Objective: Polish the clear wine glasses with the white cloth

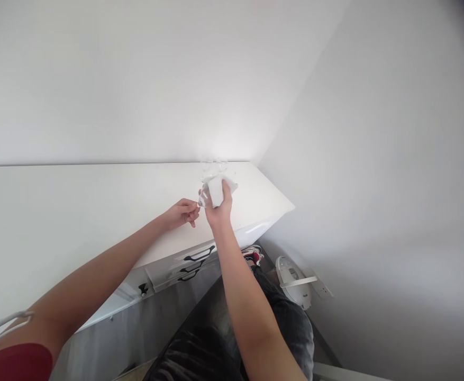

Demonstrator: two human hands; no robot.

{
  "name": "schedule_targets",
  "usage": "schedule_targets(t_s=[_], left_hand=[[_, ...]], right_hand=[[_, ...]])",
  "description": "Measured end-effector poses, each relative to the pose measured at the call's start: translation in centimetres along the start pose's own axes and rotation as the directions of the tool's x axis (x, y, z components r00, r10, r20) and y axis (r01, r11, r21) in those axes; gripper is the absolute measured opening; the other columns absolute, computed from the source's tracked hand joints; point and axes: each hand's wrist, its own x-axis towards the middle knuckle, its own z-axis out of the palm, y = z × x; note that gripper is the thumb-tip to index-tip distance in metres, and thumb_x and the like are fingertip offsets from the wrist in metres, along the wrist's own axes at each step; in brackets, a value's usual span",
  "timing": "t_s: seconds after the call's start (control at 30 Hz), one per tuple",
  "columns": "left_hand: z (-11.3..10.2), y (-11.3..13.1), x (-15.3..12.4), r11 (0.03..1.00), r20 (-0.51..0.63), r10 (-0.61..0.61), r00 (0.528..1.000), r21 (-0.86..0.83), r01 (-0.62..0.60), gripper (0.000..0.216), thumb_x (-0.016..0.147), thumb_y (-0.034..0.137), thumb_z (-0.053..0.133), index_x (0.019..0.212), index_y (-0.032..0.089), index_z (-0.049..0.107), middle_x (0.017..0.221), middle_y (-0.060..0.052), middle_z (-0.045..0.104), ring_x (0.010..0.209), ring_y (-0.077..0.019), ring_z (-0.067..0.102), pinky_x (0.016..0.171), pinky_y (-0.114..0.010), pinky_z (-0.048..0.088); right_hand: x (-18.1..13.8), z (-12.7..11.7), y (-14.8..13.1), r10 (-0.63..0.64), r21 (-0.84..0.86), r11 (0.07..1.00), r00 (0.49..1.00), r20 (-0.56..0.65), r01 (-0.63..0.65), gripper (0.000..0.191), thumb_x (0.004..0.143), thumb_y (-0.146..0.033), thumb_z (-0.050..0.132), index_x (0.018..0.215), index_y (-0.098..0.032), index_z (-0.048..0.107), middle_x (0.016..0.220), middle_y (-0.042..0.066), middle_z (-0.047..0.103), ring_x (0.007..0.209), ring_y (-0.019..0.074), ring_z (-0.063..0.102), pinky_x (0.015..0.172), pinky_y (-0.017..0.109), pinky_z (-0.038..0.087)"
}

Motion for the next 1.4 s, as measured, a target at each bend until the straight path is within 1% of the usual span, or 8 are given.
schedule_targets(t_s=[0.17, 0.37, 0.57, 0.73, 0.97, 1.17, 1.3, 1.4], left_hand=[[-0.8, -0.3, 0.4, 0.995, -0.055, 0.032, 0.998, -0.092, -0.037, 0.038, 0.078, 0.044, 0.088, 0.069, 0.014, 0.067, 0.063, 0.002, 0.051, 0.055, -0.0085, 0.048, 0.064, -0.031, 0.065], [-1.2, -1.6, 1.0, 0.992, -0.102, 0.057, 0.993, -0.107, -0.068, 0.027, 0.086, 0.043, 0.081, 0.087, 0.018, 0.073, 0.067, -0.001, 0.064, 0.066, -0.0149, 0.062, 0.071, -0.030, 0.061], [-0.4, -1.4, 0.9, 0.999, 0.005, -0.002, 1.000, -0.052, 0.003, 0.035, 0.086, 0.044, 0.082, 0.081, 0.011, 0.073, 0.073, -0.005, 0.063, 0.071, -0.0190, 0.068, 0.078, -0.042, 0.065], [-0.5, -1.6, 0.8, 0.995, -0.026, 0.056, 0.998, -0.079, -0.058, 0.033, 0.080, 0.044, 0.088, 0.088, 0.015, 0.074, 0.077, -0.004, 0.065, 0.074, -0.0194, 0.067, 0.076, -0.039, 0.064], [-0.1, -1.1, 0.7, 0.995, -0.068, 0.050, 0.996, -0.084, -0.055, 0.023, 0.086, 0.031, 0.080, 0.101, 0.014, 0.074, 0.089, -0.012, 0.076, 0.091, -0.0287, 0.073, 0.075, -0.040, 0.058], [-0.5, -0.2, 0.9, 0.988, -0.039, 0.121, 0.992, -0.095, -0.124, 0.044, 0.078, 0.027, 0.081, 0.120, 0.017, 0.076, 0.132, -0.015, 0.073, 0.124, -0.0333, 0.066, 0.103, -0.045, 0.052], [-1.3, 0.5, 0.7, 0.966, -0.062, 0.217, 0.974, -0.127, -0.223, 0.054, 0.091, 0.048, 0.072, 0.136, 0.020, 0.072, 0.153, -0.014, 0.062, 0.133, -0.0342, 0.062, 0.103, -0.043, 0.052], [-1.7, 0.4, 0.6, 0.967, -0.079, 0.236, 0.969, -0.080, -0.242, 0.062, 0.087, 0.058, 0.078, 0.135, 0.019, 0.073, 0.150, -0.016, 0.065, 0.125, -0.0336, 0.067, 0.098, -0.041, 0.054]], right_hand=[[-2.2, 0.5, 2.3, 0.033, -0.107, 0.994, 0.999, 0.024, -0.030, 0.055, 0.092, -0.070, 0.057, 0.119, -0.022, 0.059, 0.090, 0.006, 0.070, 0.085, 0.0244, 0.074, 0.070, 0.039, 0.066], [-2.6, 0.1, 3.9, -0.305, -0.442, 0.849, 0.952, 0.039, 0.290, 0.074, 0.075, -0.041, 0.088, 0.137, -0.022, 0.053, 0.131, 0.012, 0.069, 0.121, 0.0236, 0.068, 0.108, 0.042, 0.058], [-0.3, -0.2, 0.9, -0.204, -0.292, 0.936, 0.979, 0.002, 0.196, 0.061, 0.066, -0.036, 0.094, 0.117, -0.019, 0.065, 0.111, 0.008, 0.077, 0.099, 0.0234, 0.074, 0.088, 0.038, 0.066], [-1.3, 1.1, 0.8, -0.050, -0.412, 0.909, 0.998, 0.039, 0.062, 0.060, 0.069, -0.047, 0.093, 0.115, -0.017, 0.069, 0.094, 0.009, 0.078, 0.079, 0.0246, 0.074, 0.065, 0.038, 0.067], [-1.6, 0.5, 2.7, -0.182, -0.516, 0.817, 0.964, 0.191, 0.257, 0.057, 0.079, -0.045, 0.086, 0.126, -0.018, 0.066, 0.121, 0.012, 0.075, 0.114, 0.0246, 0.070, 0.101, 0.043, 0.060], [-1.0, -2.7, 2.9, -0.191, -0.517, 0.829, 0.976, 0.100, 0.215, 0.035, 0.087, -0.045, 0.074, 0.105, -0.015, 0.074, 0.108, 0.011, 0.078, 0.108, 0.0274, 0.072, 0.098, 0.043, 0.059], [-1.9, -3.7, 3.2, 0.058, -0.391, 0.920, 0.994, 0.093, -0.017, 0.041, 0.078, -0.049, 0.082, 0.101, -0.016, 0.073, 0.097, 0.008, 0.077, 0.093, 0.0246, 0.072, 0.080, 0.038, 0.064], [-2.5, -3.8, 3.8, 0.321, -0.319, 0.915, 0.925, 0.205, -0.246, 0.050, 0.073, -0.056, 0.085, 0.101, -0.017, 0.070, 0.091, 0.008, 0.075, 0.078, 0.0219, 0.069, 0.068, 0.037, 0.063]])
